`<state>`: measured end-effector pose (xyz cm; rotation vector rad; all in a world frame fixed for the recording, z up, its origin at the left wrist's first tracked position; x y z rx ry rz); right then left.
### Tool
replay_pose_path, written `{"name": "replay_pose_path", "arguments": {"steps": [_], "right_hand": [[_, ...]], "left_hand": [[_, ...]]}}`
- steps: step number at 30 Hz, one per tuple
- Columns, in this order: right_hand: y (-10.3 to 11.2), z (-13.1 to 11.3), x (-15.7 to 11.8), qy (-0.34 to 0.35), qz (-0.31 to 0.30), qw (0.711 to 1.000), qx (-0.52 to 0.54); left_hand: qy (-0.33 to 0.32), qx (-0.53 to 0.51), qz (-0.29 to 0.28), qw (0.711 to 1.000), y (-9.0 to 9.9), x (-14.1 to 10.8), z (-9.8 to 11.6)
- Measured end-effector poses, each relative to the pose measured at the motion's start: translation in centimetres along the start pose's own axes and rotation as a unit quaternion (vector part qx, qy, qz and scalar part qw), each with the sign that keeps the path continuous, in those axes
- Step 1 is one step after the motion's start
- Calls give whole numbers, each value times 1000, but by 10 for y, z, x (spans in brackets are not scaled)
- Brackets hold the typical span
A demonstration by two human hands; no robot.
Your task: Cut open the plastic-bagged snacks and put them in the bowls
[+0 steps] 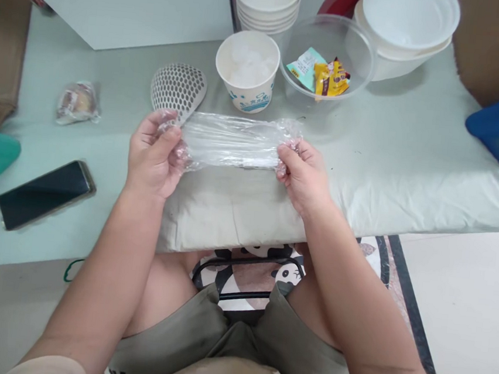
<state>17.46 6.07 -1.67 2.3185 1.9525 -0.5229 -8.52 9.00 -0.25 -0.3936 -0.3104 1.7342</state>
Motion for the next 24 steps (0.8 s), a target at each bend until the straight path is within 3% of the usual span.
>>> {"name": "replay_pose_path", "arguments": {"steps": [6, 9, 14, 17, 24], "right_hand": [[7, 0, 7, 28, 43, 998, 42], [5, 0, 5, 24, 39, 998, 45], [3, -4, 3, 54, 16, 998, 15], [1, -3, 4, 53, -6, 999, 10], [0, 2, 2, -18, -70, 997, -20]], "left_hand": [[-1, -22, 0, 1000, 3, 2, -2], [53, -55, -6, 997, 4, 4, -8], [135, -23, -49, 989, -5, -3, -14], [127, 7, -45, 991, -9, -6, -11], [117, 25, -2, 993, -2, -3, -4]]}}
Point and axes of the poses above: each hand's wrist, its own x-axis towards the middle knuckle, its own y-axis out of the back of the hand, z = x × y, the point moved 6 cm from there along x, towards the middle knuckle, and after that the axes turned 7 degrees about -x, right-handed, at the moved point
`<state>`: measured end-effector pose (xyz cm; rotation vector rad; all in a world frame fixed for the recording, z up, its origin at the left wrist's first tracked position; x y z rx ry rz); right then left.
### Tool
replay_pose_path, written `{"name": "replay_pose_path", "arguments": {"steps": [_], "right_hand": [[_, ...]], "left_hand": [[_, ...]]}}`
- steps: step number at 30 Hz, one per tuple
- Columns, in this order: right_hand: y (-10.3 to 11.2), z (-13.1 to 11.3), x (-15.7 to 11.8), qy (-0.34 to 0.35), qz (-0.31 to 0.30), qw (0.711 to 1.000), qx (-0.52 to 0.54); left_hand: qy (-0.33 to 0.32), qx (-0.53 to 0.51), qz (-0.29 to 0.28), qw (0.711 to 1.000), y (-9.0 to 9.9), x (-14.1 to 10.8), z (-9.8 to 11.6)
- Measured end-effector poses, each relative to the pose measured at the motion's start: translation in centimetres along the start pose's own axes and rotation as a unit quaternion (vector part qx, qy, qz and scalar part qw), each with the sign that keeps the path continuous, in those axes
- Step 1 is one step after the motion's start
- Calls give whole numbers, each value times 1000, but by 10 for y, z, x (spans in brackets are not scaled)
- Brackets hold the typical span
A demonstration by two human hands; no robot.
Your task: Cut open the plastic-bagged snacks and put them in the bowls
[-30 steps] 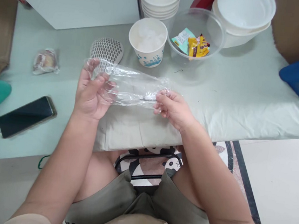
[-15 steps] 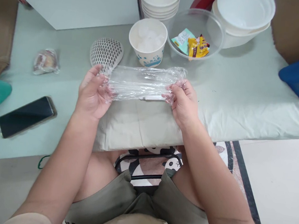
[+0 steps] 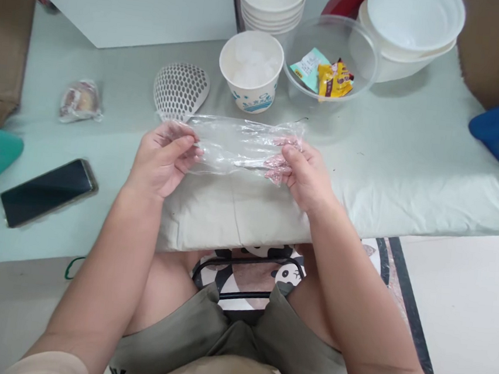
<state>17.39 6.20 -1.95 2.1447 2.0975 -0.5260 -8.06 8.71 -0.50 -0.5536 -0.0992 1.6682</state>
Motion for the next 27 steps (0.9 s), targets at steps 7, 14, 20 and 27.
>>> {"name": "replay_pose_path", "arguments": {"steps": [7, 14, 20, 27], "right_hand": [[5, -3, 3, 30, 7, 998, -57], [0, -2, 4, 24, -3, 997, -68], [0, -4, 2, 29, 6, 998, -60], [-1, -5, 1, 29, -12, 999, -24]], "left_hand": [[3, 27, -50, 998, -1, -2, -2], [-16, 42, -27, 999, 1, 0, -1], [40, 76, -87, 992, -4, -3, -5], [42, 37, -48, 997, 0, -1, -3]]}}
Point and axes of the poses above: each hand's wrist, its own x-axis towards the middle knuckle, its own y-axis out of the back of the hand, z = x × y, the point moved 6 cm from there along x, towards the middle knuckle, and after that the axes turned 7 degrees about -x, right-handed, at the moved point
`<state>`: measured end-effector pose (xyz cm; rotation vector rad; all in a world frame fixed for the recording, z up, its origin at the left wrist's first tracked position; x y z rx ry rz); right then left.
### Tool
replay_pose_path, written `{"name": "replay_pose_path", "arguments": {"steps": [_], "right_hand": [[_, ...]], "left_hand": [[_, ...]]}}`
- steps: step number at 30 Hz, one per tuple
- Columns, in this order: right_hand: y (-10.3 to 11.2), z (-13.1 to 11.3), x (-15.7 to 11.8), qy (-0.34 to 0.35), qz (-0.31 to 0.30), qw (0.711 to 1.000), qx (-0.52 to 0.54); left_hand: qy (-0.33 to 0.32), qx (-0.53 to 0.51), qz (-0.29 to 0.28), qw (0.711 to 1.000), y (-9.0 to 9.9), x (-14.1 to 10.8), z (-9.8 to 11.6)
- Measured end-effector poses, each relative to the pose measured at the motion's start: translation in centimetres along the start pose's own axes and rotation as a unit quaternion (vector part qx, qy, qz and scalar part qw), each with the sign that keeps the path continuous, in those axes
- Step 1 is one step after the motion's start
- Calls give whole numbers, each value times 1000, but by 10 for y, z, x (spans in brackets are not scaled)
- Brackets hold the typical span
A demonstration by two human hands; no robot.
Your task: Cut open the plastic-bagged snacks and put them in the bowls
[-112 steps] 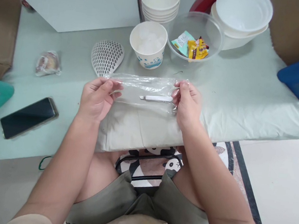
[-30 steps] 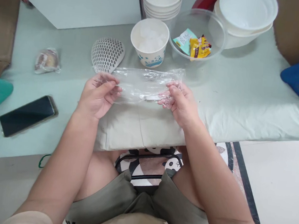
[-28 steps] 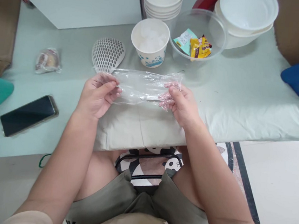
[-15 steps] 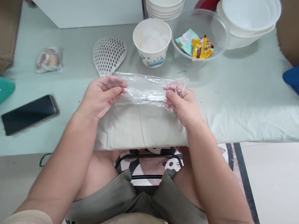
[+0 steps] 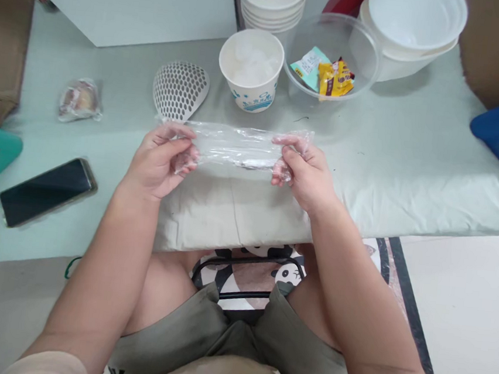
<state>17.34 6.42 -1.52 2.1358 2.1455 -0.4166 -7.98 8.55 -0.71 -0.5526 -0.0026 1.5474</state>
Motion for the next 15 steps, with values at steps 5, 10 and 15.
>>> {"name": "replay_pose_path", "arguments": {"steps": [5, 10, 15], "right_hand": [[-2, -7, -2, 22, -36, 998, 37], [-5, -13, -8, 69, -71, 995, 17], [-2, -8, -8, 86, -16, 978, -189]], "left_hand": [[10, -60, -8, 998, 6, 4, 3], [-19, -101, -41, 994, -1, 3, 10], [-76, -44, -28, 996, -3, 4, 10]]}}
Point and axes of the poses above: each hand's wrist, its own x-axis towards the middle knuckle, its own y-axis out of the back of the hand, z = x × y, the point moved 6 cm from there along x, towards the middle knuckle, and after that the axes turned 7 degrees about -x, right-handed, at the moved point
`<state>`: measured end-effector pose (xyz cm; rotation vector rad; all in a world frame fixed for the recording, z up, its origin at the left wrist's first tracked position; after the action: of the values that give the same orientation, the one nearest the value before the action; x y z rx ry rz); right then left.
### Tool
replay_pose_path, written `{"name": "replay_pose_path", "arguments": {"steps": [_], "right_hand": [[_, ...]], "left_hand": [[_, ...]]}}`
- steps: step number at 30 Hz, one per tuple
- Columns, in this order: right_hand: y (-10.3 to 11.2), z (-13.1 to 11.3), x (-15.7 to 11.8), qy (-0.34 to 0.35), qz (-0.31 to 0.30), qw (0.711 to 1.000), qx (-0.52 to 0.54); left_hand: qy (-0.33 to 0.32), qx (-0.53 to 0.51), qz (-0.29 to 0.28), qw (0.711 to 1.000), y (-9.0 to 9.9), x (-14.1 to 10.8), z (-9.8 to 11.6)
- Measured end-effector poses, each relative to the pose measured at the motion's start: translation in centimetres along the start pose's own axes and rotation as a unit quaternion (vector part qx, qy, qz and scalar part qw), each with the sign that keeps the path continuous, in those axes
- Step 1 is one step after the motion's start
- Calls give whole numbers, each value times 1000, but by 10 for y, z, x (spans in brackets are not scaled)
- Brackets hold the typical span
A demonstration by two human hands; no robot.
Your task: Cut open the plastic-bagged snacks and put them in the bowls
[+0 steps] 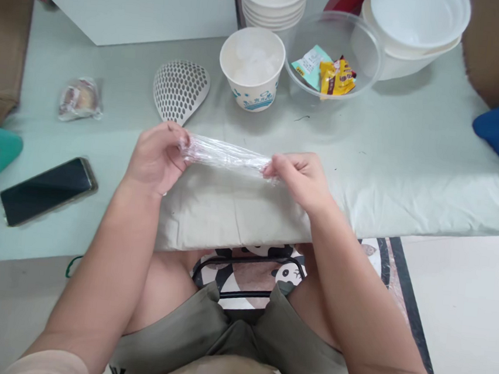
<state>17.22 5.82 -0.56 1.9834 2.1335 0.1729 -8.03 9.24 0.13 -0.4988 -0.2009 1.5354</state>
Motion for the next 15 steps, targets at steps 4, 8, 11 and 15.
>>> {"name": "replay_pose_path", "arguments": {"steps": [4, 8, 11, 15], "right_hand": [[-1, 1, 0, 30, 5, 989, -148], [-2, 3, -1, 51, 8, 986, -158], [-3, 5, 0, 45, 4, 993, -108], [2, 11, 2, 9, 33, 999, -36]], "left_hand": [[2, 22, 40, 999, 5, 1, -3], [0, 8, 75, 997, 9, 3, -4], [-28, 29, 59, 997, 9, 5, -2], [-51, 41, 44, 997, 10, 6, -1]]}}
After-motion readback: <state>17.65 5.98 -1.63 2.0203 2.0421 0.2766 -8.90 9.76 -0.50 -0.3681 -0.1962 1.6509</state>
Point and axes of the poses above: each hand's wrist, its own x-axis towards the middle knuckle, its own y-axis out of the back of the hand, z = x × y, the point moved 6 cm from there along x, towards the middle knuckle, and after that the axes turned 7 degrees about -x, right-handed, at the moved point
